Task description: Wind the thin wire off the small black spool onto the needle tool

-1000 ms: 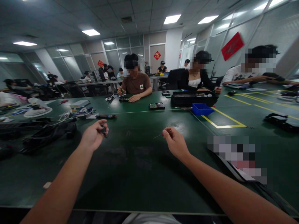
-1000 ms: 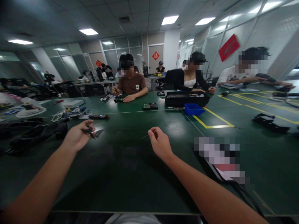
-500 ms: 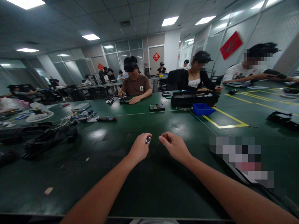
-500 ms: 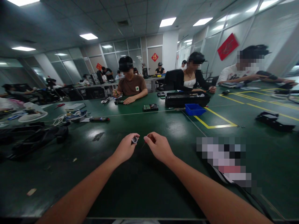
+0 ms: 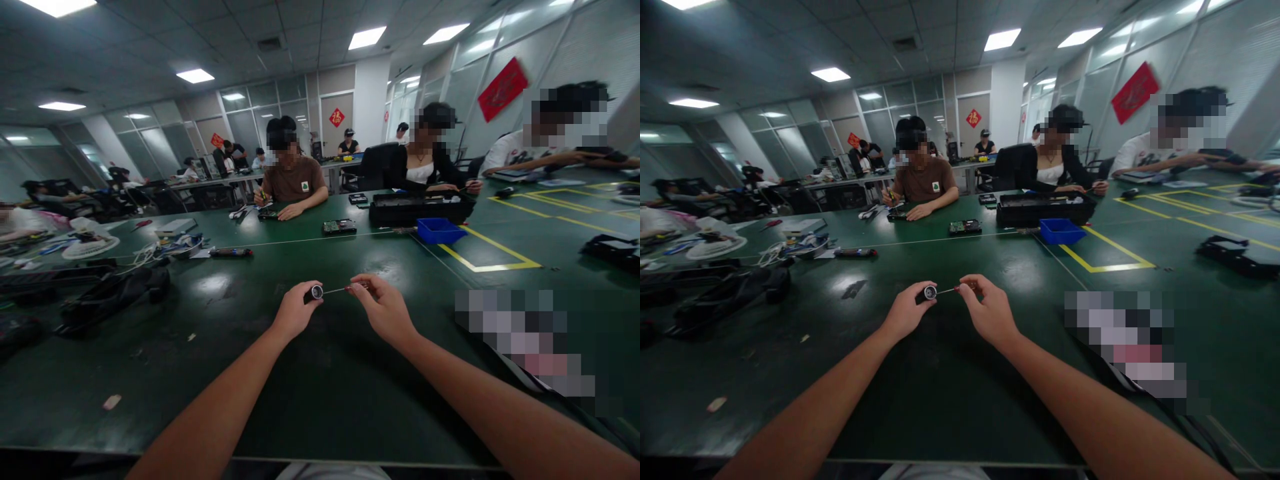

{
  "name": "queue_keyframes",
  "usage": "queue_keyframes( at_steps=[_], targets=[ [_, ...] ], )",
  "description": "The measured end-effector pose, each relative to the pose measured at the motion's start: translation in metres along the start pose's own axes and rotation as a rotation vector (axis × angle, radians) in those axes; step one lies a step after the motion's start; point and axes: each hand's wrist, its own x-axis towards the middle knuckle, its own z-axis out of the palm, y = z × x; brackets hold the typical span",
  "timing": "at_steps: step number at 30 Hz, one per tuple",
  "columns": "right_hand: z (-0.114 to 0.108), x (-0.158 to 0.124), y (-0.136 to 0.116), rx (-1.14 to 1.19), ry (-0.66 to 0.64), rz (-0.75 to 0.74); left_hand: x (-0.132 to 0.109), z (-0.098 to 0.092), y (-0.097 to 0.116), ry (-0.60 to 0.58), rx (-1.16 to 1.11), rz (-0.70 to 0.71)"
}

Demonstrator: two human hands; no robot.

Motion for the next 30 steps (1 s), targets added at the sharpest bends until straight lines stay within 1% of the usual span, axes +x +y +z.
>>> queue_keyframes(
  at_steps=[5, 9, 16, 22, 24, 30],
  targets=[
    [0.0006, -0.0007, -0.001, -0.032, -0.036, -0.013, -0.0019, -0.0003, 0.0033, -0.028, 0.022, 0.032],
    [-0.0005, -0.0007, -0.0039, -0.05, -0.014, 0.001, -0.0029, -0.0005, 0.0063, -0.042, 0.032, 0.03],
    [-0.0012, -0.0007, -0.0054, -0.037, -0.024, 0.008, -0.0015, 0.0003, 0.0038, 0.004, 0.008, -0.016],
    [0.001, 0.0004, -0.0013, -0.02, 0.015, 0.012, -0.0008, 0.0, 0.0047, 0.011, 0.047, -0.015],
    [0.0002, 0.0005, -0.0019, -0.047, 0.016, 0.002, -0.0009, -0.0001, 0.0054, 0.004, 0.06, -0.012],
    [-0.0044, -0.0013, -0.0094, -0.254, 0.008, -0.015, -0.0013, -0.0011, 0.0043, 0.0, 0.11, 0.025]
  ],
)
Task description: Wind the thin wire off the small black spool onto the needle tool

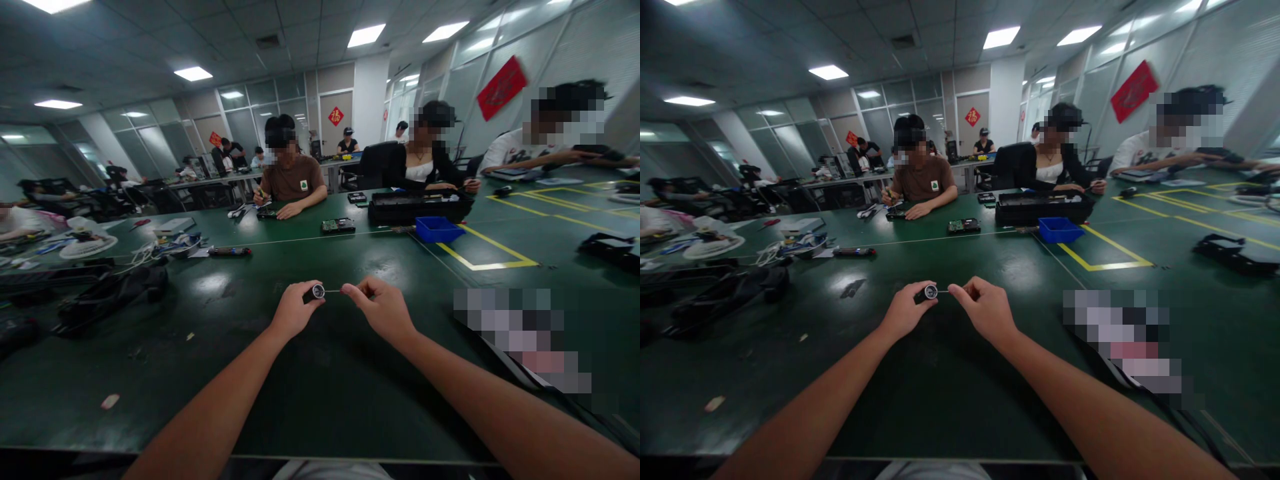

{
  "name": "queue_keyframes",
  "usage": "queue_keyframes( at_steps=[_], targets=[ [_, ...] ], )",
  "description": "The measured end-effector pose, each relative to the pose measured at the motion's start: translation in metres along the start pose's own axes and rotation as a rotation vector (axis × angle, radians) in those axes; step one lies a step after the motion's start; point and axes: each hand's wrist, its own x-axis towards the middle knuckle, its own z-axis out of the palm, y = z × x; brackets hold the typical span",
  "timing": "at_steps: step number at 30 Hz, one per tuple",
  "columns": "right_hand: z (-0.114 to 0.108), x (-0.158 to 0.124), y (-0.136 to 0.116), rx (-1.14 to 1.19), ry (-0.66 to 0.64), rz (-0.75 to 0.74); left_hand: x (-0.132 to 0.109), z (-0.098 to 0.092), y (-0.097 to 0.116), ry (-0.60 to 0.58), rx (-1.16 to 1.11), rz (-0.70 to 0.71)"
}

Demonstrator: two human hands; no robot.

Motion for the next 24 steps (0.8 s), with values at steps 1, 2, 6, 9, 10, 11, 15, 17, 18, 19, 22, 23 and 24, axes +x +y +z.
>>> queue_keyframes(
  at_steps=[1, 2, 6, 9, 10, 11, 15, 17, 18, 19, 22, 23, 24],
  targets=[
    [-0.0006, -0.0001, -0.0007, -0.008, -0.009, -0.019, 0.0001, -0.0003, -0.0002, 0.001, 0.009, 0.011],
    [-0.0009, -0.0001, -0.0012, -0.002, -0.021, -0.045, 0.0002, -0.0006, -0.0003, 0.0, 0.017, 0.022],
    [-0.0005, 0.0004, -0.0017, 0.083, -0.105, -0.119, 0.0005, -0.002, 0.0007, 0.003, 0.053, 0.055],
    [0.0005, 0.0008, -0.0015, 0.117, -0.15, -0.073, 0.0, -0.0021, 0.0022, 0.0, 0.079, 0.068],
    [0.0008, 0.0009, -0.0013, 0.107, -0.152, -0.049, -0.0002, -0.002, 0.0026, -0.006, 0.085, 0.073],
    [0.0012, 0.001, -0.001, 0.09, -0.148, -0.032, -0.0004, -0.0018, 0.0029, -0.013, 0.088, 0.079],
    [0.0027, 0.0019, 0.002, 0.074, -0.11, -0.025, -0.0007, -0.0013, 0.0021, -0.013, 0.083, 0.09],
    [0.0034, 0.0023, 0.0037, 0.115, -0.131, -0.029, -0.0003, -0.0014, 0.0007, 0.0, 0.078, 0.084],
    [0.0036, 0.0023, 0.0043, 0.129, -0.147, -0.025, -0.0001, -0.0015, -0.0001, 0.004, 0.078, 0.079],
    [0.0038, 0.0023, 0.0046, 0.135, -0.162, -0.02, 0.0001, -0.0015, -0.0009, 0.007, 0.079, 0.076],
    [0.0048, 0.0015, 0.0044, 0.128, -0.166, 0.002, 0.0005, -0.001, -0.0024, -0.001, 0.082, 0.081],
    [0.0053, 0.001, 0.0042, 0.134, -0.153, 0.011, 0.0005, -0.0008, -0.0024, -0.005, 0.084, 0.086],
    [0.006, 0.0006, 0.0042, 0.15, -0.133, 0.021, 0.0005, -0.0005, -0.0023, -0.008, 0.089, 0.089]
  ],
)
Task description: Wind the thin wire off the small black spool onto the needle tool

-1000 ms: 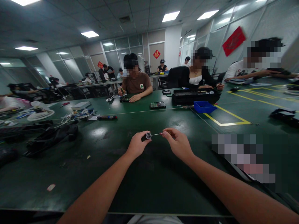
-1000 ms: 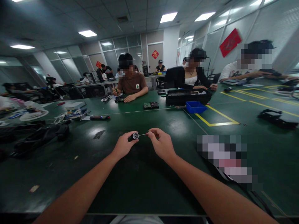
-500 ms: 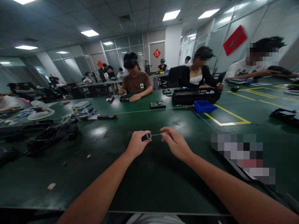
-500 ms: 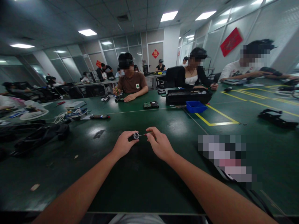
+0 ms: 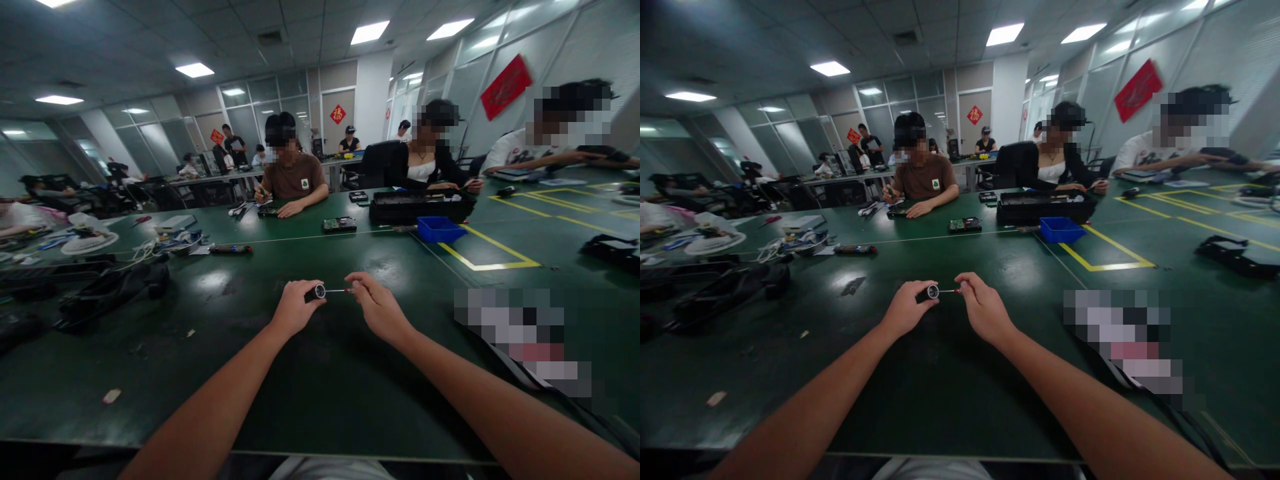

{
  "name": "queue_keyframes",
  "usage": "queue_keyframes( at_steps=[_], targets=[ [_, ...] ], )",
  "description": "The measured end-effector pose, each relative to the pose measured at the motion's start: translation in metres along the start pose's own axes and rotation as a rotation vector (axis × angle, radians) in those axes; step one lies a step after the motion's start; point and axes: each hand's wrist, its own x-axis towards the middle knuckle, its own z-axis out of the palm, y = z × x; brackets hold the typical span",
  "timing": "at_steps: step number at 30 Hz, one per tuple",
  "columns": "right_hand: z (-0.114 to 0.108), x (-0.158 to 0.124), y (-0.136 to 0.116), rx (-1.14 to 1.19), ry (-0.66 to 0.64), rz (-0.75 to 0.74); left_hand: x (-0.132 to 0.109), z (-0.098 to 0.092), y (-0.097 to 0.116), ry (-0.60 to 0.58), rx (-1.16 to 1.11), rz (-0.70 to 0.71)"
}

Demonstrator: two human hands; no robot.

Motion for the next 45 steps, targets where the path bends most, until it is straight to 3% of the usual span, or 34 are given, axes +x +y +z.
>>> queue_keyframes(
  at_steps=[5, 9, 11, 16, 20, 29, 38, 45],
  targets=[
    [0.005, 0.003, 0.003, 0.249, 0.055, 0.09, 0.0, 0.0, 0.001, -0.021, 0.068, -0.024],
    [0.006, 0.012, 0.011, 0.757, 0.076, 0.344, 0.001, -0.003, -0.001, 0.019, 0.052, 0.019],
    [0.006, 0.016, 0.016, 0.885, 0.081, 0.462, 0.002, -0.005, -0.003, 0.03, 0.051, 0.032],
    [0.006, 0.016, 0.022, 0.693, 0.209, 0.345, 0.003, -0.004, -0.009, -0.002, 0.046, -0.011],
    [0.007, 0.012, 0.017, 0.509, 0.163, 0.213, 0.003, -0.002, -0.008, -0.009, 0.043, -0.023],
    [0.004, 0.009, 0.011, 0.251, 0.118, 0.086, 0.002, -0.003, -0.002, -0.005, 0.027, 0.026],
    [0.001, 0.004, 0.0, 0.195, -0.015, 0.044, 0.002, -0.003, -0.002, 0.015, 0.029, 0.038],
    [0.003, 0.001, -0.001, 0.074, 0.087, -0.012, 0.002, -0.003, 0.0, 0.013, 0.013, 0.013]
  ],
)
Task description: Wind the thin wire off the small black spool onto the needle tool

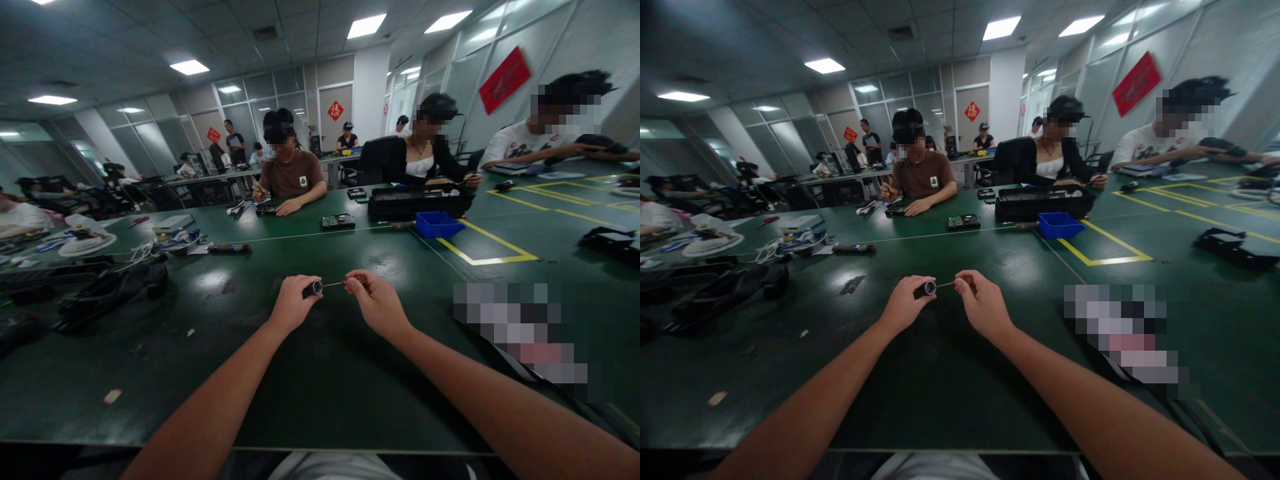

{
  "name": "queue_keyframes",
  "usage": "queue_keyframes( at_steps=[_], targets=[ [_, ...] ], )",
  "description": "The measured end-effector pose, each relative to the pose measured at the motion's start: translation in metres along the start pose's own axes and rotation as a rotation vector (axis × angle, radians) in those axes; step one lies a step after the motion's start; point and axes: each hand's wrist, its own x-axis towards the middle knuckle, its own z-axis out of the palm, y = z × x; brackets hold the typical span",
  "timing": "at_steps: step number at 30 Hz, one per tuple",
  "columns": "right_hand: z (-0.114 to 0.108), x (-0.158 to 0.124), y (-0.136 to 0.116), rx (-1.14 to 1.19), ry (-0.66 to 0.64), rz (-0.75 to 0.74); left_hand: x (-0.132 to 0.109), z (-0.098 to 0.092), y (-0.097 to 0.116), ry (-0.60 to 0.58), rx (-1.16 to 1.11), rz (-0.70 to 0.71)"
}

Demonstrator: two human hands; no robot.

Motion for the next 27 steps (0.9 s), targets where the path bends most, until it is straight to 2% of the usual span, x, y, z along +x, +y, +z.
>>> queue_keyframes(
  at_steps=[5, 24, 27],
  targets=[
    [-0.0012, 0.0009, 0.0007, 0.047, -0.007, 0.033, -0.0007, 0.0011, 0.0001, -0.002, -0.02, -0.011],
    [0.0003, -0.0014, -0.0027, -0.026, -0.042, 0.013, -0.0014, 0.0013, 0.0006, 0.005, 0.043, 0.014],
    [0.0001, -0.0017, -0.0002, -0.037, -0.006, 0.019, -0.0014, 0.0007, 0.0007, -0.005, 0.052, -0.001]
  ],
)
